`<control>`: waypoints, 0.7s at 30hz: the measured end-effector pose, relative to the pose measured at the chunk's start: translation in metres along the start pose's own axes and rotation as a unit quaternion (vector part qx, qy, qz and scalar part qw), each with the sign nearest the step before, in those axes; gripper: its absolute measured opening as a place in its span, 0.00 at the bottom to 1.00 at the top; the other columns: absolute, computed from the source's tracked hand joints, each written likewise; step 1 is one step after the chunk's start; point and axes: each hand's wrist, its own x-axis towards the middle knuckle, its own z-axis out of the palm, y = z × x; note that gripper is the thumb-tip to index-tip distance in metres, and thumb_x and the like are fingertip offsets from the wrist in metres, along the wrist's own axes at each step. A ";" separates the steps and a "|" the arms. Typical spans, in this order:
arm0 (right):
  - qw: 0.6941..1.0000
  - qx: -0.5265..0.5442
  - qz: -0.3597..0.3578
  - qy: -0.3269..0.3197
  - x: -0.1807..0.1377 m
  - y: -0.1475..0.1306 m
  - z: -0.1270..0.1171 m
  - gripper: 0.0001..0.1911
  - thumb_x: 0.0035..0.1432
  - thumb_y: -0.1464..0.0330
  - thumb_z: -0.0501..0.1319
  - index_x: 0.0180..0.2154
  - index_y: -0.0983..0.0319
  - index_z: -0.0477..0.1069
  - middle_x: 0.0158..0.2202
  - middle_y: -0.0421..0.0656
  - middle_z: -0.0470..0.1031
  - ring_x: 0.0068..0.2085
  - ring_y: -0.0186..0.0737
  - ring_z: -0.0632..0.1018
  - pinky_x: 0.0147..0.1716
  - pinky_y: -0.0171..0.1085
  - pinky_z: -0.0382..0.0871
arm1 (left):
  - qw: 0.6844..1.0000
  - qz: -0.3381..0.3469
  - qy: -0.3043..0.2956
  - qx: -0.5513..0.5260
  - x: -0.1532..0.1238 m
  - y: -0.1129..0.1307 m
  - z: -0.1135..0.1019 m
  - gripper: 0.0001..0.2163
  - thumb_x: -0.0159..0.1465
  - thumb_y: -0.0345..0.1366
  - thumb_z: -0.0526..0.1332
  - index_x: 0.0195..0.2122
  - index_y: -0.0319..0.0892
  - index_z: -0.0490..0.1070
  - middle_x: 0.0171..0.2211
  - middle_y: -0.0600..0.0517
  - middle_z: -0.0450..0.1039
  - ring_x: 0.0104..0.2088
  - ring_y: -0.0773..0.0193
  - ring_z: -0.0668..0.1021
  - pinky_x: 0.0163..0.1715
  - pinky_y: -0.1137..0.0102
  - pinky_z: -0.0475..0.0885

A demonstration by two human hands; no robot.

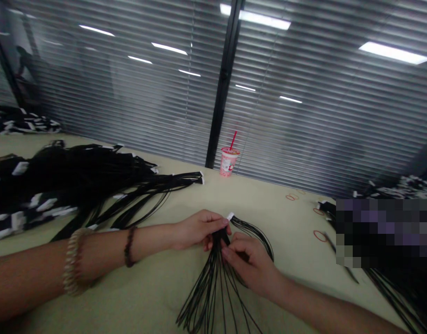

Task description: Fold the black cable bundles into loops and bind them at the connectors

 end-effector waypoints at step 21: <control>0.927 0.358 0.071 0.088 0.028 -0.045 -0.132 0.05 0.45 0.65 0.60 0.27 0.58 0.72 0.17 0.36 0.65 0.14 0.22 0.57 0.27 0.38 0.67 | 0.998 -0.015 -0.013 0.052 -0.004 0.003 0.001 0.20 0.56 0.50 0.51 0.34 0.36 0.67 0.19 0.55 0.68 0.13 0.79 0.64 0.12 0.81 0.56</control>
